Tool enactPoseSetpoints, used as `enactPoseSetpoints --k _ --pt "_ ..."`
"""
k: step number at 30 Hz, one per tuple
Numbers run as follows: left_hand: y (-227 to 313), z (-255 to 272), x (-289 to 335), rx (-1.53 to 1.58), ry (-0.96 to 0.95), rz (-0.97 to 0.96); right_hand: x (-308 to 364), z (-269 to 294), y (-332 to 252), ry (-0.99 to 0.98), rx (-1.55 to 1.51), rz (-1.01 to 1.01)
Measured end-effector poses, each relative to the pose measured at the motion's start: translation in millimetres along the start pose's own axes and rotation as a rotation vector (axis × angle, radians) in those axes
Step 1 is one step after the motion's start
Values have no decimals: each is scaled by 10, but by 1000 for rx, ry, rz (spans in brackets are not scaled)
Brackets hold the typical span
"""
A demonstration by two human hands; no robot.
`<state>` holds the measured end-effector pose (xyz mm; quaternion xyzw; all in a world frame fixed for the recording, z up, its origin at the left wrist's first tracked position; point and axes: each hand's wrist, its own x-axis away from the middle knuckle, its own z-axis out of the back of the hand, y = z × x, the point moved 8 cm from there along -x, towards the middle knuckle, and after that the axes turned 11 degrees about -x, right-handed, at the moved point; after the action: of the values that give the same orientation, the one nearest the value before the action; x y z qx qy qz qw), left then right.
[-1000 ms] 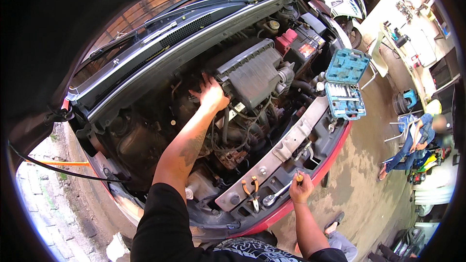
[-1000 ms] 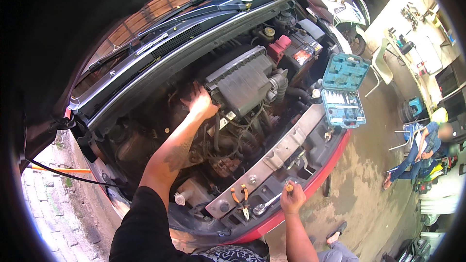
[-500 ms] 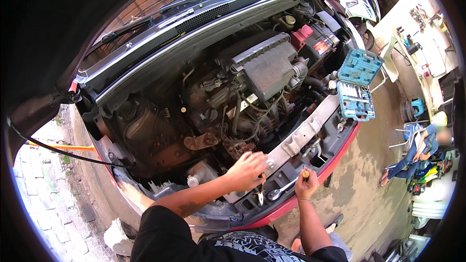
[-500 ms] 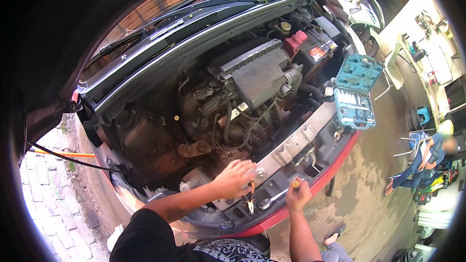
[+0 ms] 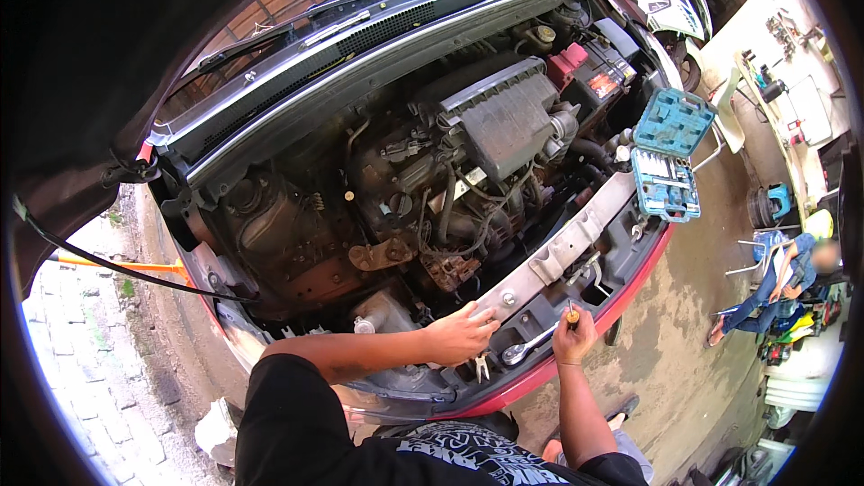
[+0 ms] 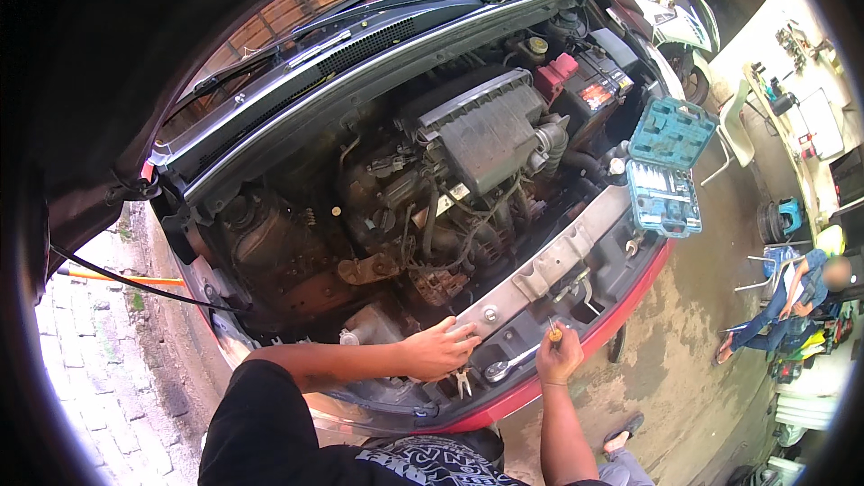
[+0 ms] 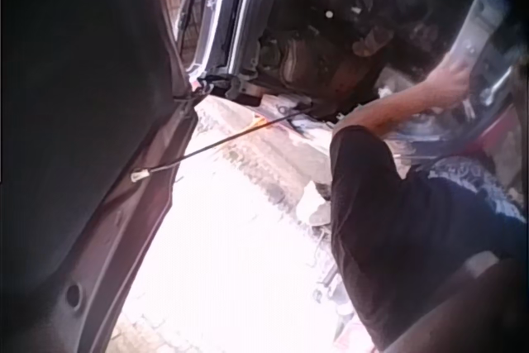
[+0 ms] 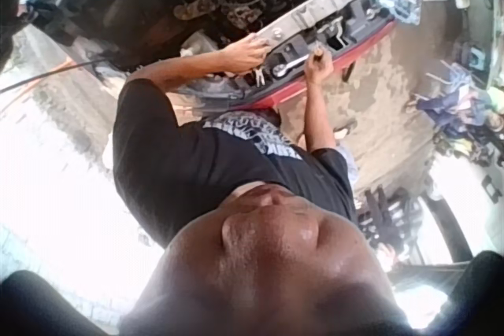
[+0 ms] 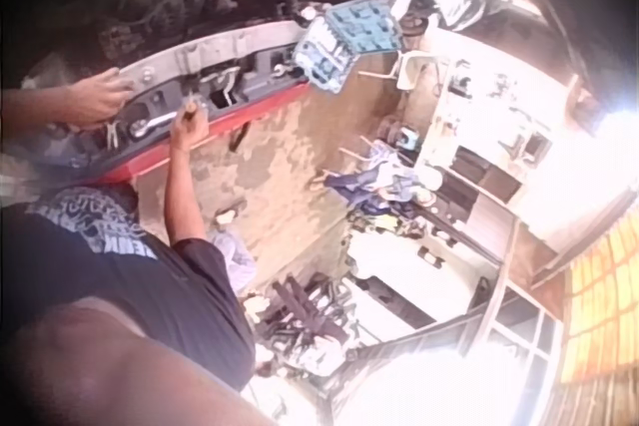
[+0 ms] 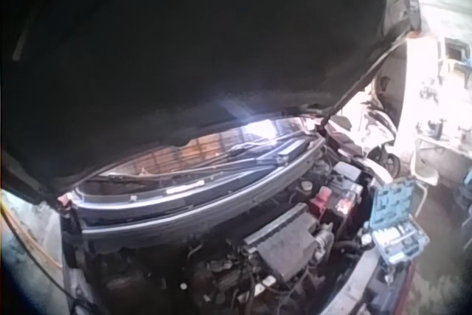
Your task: The person picks up a blue tool case, opens it, and selects a socket wrench to loosen components in the engine bay of a car. They then use pliers to work on wires and connectors near the top of the engine.
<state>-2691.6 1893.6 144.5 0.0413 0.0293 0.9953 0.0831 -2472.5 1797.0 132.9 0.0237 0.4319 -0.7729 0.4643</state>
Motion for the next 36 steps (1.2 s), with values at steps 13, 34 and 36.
enactPoseSetpoints --k 13,34,36 --pt "-1107 -67 274 1078 248 702 9 26 29 18 -36 -34" --pt "-2751 55 1082 1814 155 989 -40 58 18 35 -79 -56" --pt "-2911 35 1077 1408 -185 1107 -47 59 13 35 -78 -54"
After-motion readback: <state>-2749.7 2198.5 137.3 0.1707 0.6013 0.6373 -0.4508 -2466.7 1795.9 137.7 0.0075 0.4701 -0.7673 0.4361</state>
